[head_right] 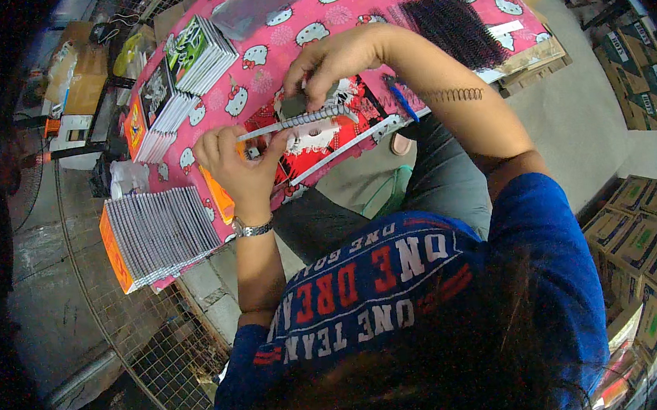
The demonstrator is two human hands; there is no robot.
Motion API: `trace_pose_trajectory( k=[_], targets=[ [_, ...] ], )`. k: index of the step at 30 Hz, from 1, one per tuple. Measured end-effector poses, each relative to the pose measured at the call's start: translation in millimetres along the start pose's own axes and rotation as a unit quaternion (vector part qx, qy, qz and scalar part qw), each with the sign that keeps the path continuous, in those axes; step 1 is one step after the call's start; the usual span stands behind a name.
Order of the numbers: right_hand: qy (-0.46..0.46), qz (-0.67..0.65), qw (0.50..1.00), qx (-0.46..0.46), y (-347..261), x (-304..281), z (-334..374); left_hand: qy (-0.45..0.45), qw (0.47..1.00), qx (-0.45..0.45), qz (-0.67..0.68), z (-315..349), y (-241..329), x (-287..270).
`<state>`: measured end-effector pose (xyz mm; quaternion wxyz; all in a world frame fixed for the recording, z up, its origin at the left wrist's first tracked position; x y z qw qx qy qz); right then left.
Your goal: The person binds notebooks by inserting plastic spiral coils through the pre-punched holes of the paper stacks and covers.
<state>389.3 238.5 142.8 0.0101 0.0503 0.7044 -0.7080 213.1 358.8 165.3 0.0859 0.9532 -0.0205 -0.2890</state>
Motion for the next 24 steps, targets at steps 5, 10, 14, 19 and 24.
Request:
trace_pose_trajectory(
  k=[5,10,14,19,24],
  targets=[
    [-0.029,-0.223,0.967,-0.115,-12,-7,4,-0.009,1.0,-0.002,-0.017,-4,-7,14],
    [0.029,-0.153,0.982,-0.111,-15,-6,-3,-0.025,1.0,0.005,-0.007,-8,-9,14],
    [0.007,0.101,0.994,0.028,-11,-1,-13,-0.057,0.998,-0.006,-0.003,-12,-4,9],
    [0.008,-0.063,0.996,-0.059,-19,0,-21,-0.048,0.999,0.012,0.023,-15,-5,5],
    [-0.037,-0.268,0.956,-0.113,-26,8,-26,-0.076,0.996,-0.029,0.031,-10,-11,4]
  ],
)
Point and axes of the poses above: each hand's wrist, its own z-axis away from the middle knuckle, its own x-axis out of the palm, y = z × x, the point moved 4 cm from there along -z, towards the middle knuckle, and after that the axes turned 11 degrees about y, right-handed, at the moved point
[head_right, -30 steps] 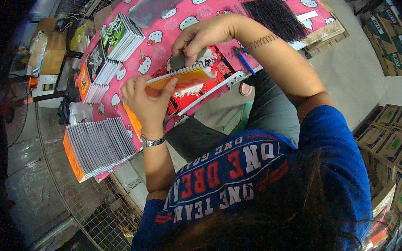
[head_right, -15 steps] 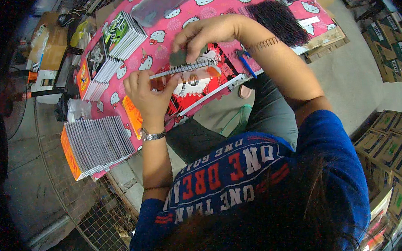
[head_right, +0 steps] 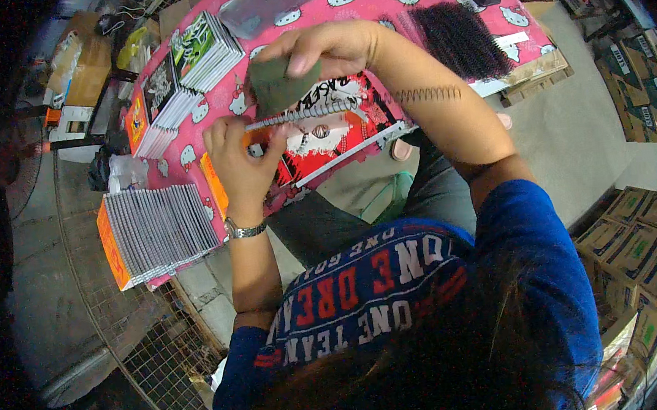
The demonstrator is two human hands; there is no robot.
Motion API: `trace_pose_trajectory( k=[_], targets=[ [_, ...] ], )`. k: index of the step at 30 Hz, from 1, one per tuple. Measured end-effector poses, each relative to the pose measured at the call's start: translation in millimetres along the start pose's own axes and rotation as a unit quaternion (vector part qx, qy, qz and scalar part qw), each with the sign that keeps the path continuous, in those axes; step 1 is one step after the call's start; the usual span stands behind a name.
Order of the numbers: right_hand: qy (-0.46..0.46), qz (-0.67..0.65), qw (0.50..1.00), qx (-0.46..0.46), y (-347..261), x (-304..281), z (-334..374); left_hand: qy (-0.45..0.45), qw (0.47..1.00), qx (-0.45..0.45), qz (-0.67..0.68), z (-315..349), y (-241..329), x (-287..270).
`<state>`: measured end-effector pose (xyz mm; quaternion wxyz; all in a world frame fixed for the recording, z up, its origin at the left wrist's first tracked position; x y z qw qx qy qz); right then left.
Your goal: The person binds notebooks by inserting plastic spiral coils through the pre-punched holes of the paper stacks and covers.
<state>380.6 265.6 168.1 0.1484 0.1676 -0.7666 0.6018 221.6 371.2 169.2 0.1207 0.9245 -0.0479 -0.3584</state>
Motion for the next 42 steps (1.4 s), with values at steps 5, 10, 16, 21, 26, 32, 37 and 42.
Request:
trace_pose_trajectory(
  k=[5,10,16,21,26,32,37,42],
  targets=[
    [0.01,0.164,0.985,0.06,14,-13,-9,0.014,1.0,-0.006,0.024,-5,-12,-9],
    [0.027,0.334,0.941,0.053,21,-21,-24,-0.007,0.991,-0.09,0.101,4,-40,-9],
    [0.022,0.344,0.93,0.129,22,-18,-28,-0.001,0.98,-0.114,0.163,4,-39,-6],
    [-0.014,0.135,0.99,0.046,20,-16,-30,-0.015,0.974,-0.114,0.197,6,-44,-1],
    [0.031,0.181,0.976,0.114,18,-13,-34,-0.029,0.968,-0.128,0.212,7,-43,-4],
    [-0.059,-0.072,0.995,0.028,16,1,-43,-0.046,0.955,-0.163,0.245,10,-47,-3],
    [0.013,0.119,0.986,0.113,27,-4,-53,-0.078,0.914,-0.238,0.319,20,-60,3],
    [0.108,0.435,0.873,0.193,49,-59,-56,-0.03,0.895,-0.248,0.369,15,-59,1]
  ],
)
Point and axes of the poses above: each hand's wrist, its own z-axis away from the middle knuckle, its own x-axis out of the palm, y = z × x, the point moved 4 cm from there along -z, towards the middle knuckle, and after that the axes turned 11 degrees about y, right-handed, at the moved point
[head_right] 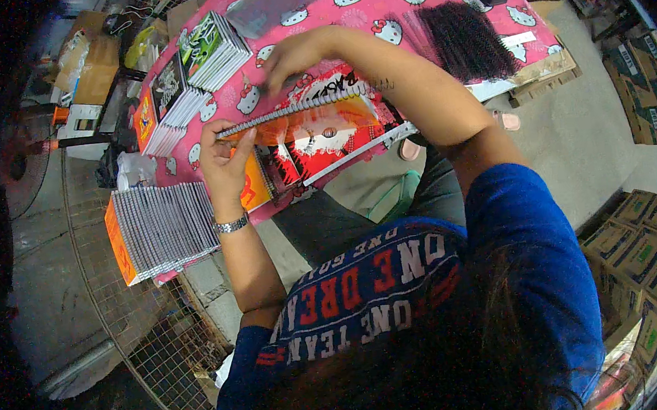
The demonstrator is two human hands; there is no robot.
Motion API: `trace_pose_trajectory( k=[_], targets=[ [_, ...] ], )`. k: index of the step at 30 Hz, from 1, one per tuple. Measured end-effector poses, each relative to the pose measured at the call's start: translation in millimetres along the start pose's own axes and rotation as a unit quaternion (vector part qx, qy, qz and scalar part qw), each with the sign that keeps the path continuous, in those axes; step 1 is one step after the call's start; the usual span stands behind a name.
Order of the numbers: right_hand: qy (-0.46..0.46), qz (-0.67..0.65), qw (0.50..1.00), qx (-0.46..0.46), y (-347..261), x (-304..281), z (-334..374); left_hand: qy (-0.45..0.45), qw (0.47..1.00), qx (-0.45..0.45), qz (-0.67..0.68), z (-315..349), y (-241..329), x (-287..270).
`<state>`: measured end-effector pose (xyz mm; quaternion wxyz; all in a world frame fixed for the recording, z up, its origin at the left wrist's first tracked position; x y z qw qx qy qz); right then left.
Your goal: The person binds notebooks by inserting plastic spiral coils through the pre-punched holes of the paper stacks and covers.
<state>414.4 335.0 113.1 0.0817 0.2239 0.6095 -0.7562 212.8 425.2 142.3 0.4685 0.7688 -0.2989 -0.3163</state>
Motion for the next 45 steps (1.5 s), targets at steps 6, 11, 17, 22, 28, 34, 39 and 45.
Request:
trace_pose_trajectory(
  k=[6,11,17,22,28,34,39,45],
  targets=[
    [0.336,0.353,0.858,0.162,211,-64,69,0.015,0.999,-0.038,0.022,-5,10,21],
    [0.49,0.171,0.854,0.039,162,30,138,0.11,0.992,-0.06,-0.025,31,-13,-7],
    [0.498,0.44,0.74,0.104,153,89,213,0.203,0.958,0.147,-0.142,30,12,20],
    [0.609,0.089,0.786,0.061,119,43,214,0.171,0.984,-0.022,-0.036,28,-13,3],
    [0.438,0.089,0.851,-0.276,-43,68,169,0.188,0.981,0.026,-0.039,26,0,11],
    [0.445,0.186,0.833,-0.272,-80,95,135,0.182,0.979,0.047,-0.072,31,-6,8],
    [0.432,0.256,0.823,-0.264,-83,98,134,0.156,0.985,0.014,-0.067,34,-6,6],
    [0.143,-0.418,0.897,-0.023,-51,109,111,0.188,0.976,0.062,-0.089,43,-7,2]
  ],
)
Point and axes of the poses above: each hand's wrist, its own z-axis away from the middle knuckle, its own x-axis out of the palm, y = z × x, the point moved 4 cm from there along -z, towards the middle knuckle, and after that the axes turned 11 degrees about y, right-handed, at the moved point
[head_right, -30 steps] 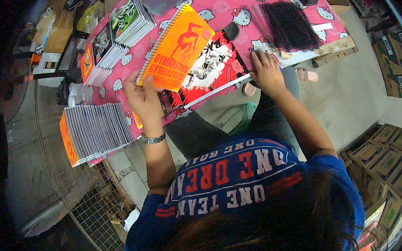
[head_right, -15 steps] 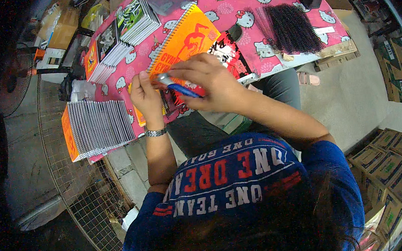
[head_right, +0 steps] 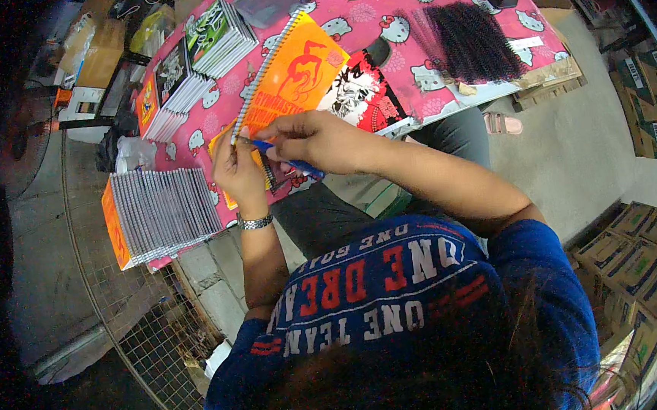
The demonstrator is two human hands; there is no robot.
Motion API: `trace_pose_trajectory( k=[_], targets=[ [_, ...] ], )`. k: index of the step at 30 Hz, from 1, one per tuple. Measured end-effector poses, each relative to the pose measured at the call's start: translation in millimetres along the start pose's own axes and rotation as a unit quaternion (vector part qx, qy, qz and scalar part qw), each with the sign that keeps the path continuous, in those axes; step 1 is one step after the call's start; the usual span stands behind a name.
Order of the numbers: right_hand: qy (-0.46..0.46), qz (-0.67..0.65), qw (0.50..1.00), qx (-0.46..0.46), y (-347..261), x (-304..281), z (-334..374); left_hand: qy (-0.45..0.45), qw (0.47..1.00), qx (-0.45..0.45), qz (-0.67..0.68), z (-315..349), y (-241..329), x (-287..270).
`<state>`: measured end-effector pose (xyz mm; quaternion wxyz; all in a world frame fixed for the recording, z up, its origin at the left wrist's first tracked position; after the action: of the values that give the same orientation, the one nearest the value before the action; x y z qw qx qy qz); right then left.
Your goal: The person binds notebooks by inserting plastic spiral coils through the pre-punched holes of the paper stacks and covers.
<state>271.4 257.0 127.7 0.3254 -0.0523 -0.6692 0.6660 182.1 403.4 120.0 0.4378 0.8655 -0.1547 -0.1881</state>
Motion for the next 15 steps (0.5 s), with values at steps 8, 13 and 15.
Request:
trace_pose_trajectory(
  k=[8,13,15],
  targets=[
    [0.4,0.331,0.845,-0.128,17,-172,27,0.17,0.933,-0.26,0.184,10,-112,-110],
    [0.351,0.652,0.639,-0.207,87,-211,22,0.206,0.944,-0.228,-0.12,52,-198,-182],
    [0.341,0.617,0.68,-0.2,78,-232,12,0.167,0.941,-0.17,-0.241,52,-199,-179]
  ],
)
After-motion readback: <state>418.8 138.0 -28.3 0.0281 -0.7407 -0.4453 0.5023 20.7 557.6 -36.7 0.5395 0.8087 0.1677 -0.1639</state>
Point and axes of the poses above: each hand's wrist, its own z-axis away from the middle knuckle, its own x-axis out of the palm, y = z × x, the point moved 4 cm from there along -z, towards the middle knuckle, and after that the axes turned 11 degrees about y, right-handed, at the moved point
